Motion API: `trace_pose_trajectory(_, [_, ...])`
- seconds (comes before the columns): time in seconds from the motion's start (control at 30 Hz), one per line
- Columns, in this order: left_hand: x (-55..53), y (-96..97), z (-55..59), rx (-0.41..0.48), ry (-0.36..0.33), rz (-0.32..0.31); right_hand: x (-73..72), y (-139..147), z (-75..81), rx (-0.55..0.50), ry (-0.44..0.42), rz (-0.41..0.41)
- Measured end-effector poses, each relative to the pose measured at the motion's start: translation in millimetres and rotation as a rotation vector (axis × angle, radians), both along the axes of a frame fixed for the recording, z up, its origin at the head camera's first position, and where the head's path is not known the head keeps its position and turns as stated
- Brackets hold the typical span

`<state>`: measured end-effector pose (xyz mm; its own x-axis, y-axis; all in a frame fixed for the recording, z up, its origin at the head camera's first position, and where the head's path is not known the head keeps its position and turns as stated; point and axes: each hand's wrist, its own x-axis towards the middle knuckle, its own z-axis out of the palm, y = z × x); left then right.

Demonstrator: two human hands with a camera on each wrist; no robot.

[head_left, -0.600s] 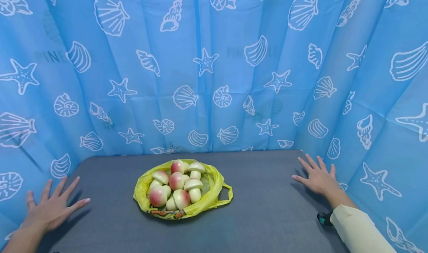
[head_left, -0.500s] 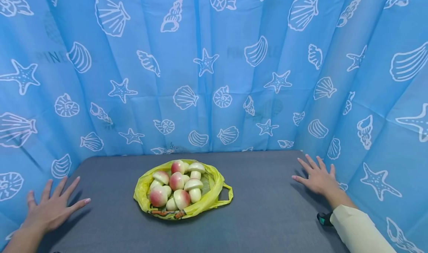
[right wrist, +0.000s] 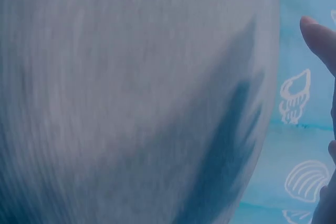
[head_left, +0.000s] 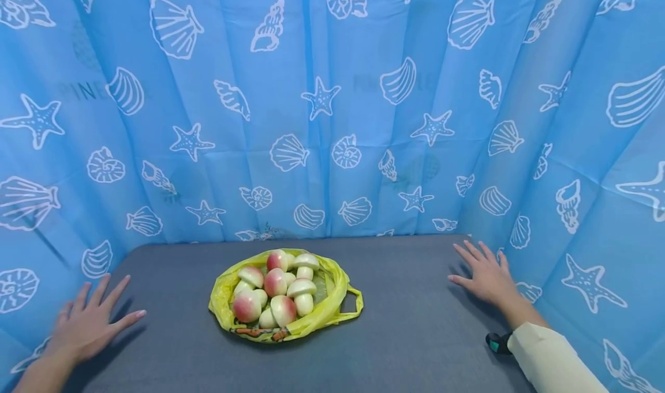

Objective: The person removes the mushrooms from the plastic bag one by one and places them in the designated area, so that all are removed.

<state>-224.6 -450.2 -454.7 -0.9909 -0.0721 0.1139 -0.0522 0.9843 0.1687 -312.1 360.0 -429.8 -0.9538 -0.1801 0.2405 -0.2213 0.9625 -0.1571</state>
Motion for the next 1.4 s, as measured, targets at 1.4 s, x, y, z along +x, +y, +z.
trace_pose_trajectory(1.4, [-2.5, 97.1, 18.5, 0.467, 0.213, -0.069, 13.7, -126, 10.9, -0.348, 0.216, 0.209])
